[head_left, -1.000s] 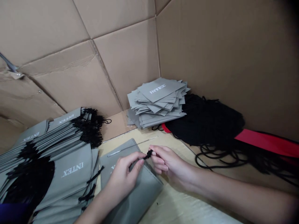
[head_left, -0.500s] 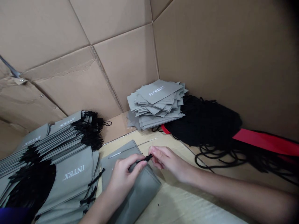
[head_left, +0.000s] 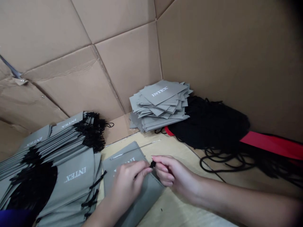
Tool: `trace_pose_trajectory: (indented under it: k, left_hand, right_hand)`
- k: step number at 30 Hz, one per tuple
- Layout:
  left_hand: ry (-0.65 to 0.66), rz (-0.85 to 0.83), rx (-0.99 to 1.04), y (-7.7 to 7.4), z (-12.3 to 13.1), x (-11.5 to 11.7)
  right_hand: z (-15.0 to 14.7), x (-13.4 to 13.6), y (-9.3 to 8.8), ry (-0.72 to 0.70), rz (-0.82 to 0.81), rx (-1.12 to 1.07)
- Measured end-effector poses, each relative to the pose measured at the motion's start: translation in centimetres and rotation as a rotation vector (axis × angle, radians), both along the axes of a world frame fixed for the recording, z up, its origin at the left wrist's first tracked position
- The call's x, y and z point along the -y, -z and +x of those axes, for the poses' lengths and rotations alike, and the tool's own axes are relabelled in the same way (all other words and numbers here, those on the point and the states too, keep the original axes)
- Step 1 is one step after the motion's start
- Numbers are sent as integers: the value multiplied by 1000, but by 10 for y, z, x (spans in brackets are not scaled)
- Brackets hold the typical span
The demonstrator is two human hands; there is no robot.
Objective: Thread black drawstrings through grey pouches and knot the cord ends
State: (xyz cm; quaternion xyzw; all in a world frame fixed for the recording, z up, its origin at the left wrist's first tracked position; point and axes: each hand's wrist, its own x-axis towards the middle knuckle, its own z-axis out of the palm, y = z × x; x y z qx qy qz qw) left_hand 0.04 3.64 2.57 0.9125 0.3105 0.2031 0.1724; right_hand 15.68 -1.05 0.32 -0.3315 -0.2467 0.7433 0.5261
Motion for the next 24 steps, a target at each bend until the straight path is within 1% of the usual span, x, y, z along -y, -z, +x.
trace_pose_trajectory:
  k: [3, 6, 12, 15, 17, 18, 21, 22, 23, 24]
  left_hand:
    - [6, 48, -77, 4, 2, 1]
    - [23, 53, -110, 7, 3, 1]
    - [30, -37, -24, 9, 2, 2]
    - [26, -123, 26, 7, 3, 4]
    - [-12, -235, 104, 3, 3, 2]
    - [-31, -321, 162, 1, 3, 0]
    - [-82, -691, 368, -3, 2, -10]
    - [-102, -813, 429, -4, 1, -12]
    - [-127, -917, 480, -5, 1, -14]
    - [-152, -1001, 520, -5, 1, -15]
  right_hand:
    - [-2, -1, 4, 76, -68, -85]
    - [-3, -2, 6, 122, -113, -136]
    - [-3, -1, 4, 187, -116, -150]
    - [-1, -2, 1, 206, -89, -137]
    - [2, -4, -2, 171, 1, -61]
    - [5, -6, -3, 124, 68, -1]
    - [14, -12, -5, -73, 257, 213]
    - [17, -14, -5, -111, 301, 292]
    - [19, -15, -4, -113, 343, 379]
    - [20, -16, -2, -84, 392, 477]
